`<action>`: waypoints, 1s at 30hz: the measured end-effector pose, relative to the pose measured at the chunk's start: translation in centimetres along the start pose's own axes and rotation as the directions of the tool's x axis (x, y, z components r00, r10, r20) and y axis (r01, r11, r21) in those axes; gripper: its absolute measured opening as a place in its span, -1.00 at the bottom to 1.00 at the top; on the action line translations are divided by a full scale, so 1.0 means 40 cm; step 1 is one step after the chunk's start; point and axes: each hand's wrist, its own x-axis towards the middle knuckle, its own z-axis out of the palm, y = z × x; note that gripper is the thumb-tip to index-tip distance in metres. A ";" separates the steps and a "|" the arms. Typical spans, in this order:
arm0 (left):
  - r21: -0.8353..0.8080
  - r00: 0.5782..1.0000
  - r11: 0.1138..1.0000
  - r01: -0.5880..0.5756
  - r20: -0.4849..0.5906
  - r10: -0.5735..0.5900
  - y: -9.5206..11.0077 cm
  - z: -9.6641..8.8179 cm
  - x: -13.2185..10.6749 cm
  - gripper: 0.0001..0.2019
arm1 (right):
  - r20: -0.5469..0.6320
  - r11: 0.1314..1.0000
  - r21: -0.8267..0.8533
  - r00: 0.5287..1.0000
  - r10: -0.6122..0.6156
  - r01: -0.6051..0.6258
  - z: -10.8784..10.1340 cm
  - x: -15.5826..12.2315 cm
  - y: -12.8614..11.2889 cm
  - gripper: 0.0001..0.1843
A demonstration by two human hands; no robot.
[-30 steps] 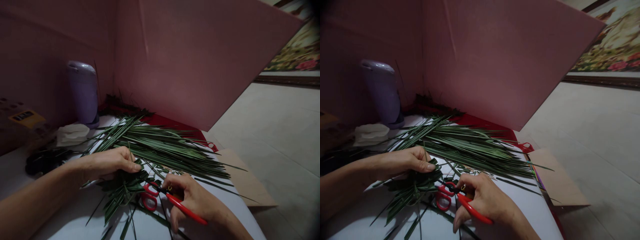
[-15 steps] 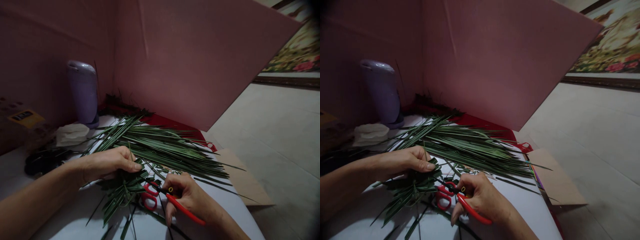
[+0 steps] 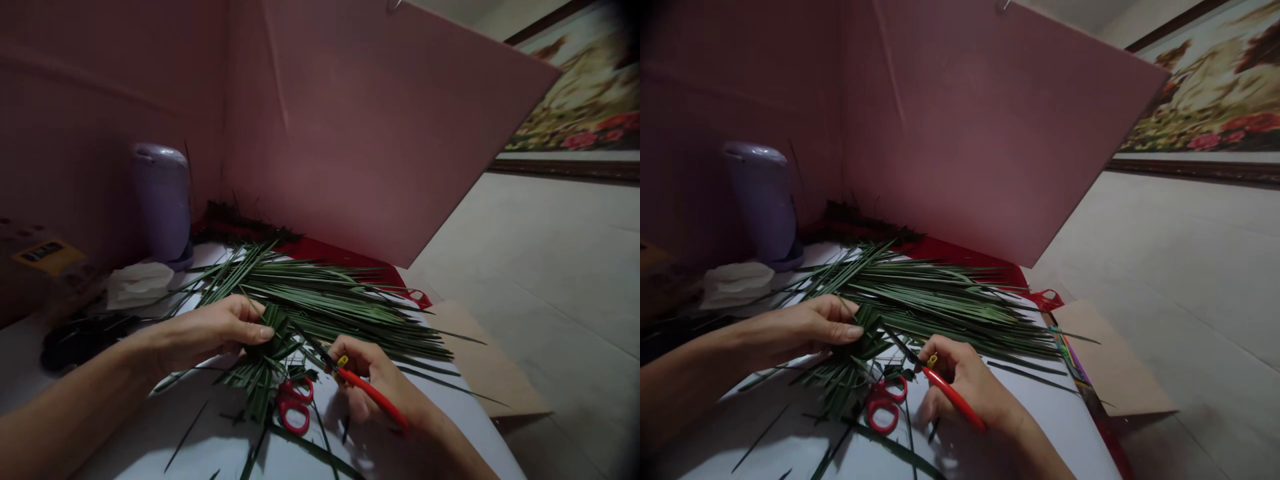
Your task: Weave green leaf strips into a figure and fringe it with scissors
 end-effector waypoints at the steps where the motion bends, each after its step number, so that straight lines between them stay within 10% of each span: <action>1: -0.038 1.000 0.999 -0.003 0.011 0.004 0.003 0.000 -0.001 -0.82 | 0.002 1.000 -0.001 1.000 -0.002 0.002 -0.001 0.001 0.000 -0.71; 30: -0.139 0.995 0.986 -0.094 -0.046 0.089 0.016 0.042 -0.008 -0.83 | 0.040 0.976 0.185 0.991 -0.124 0.115 0.021 0.016 0.047 -0.61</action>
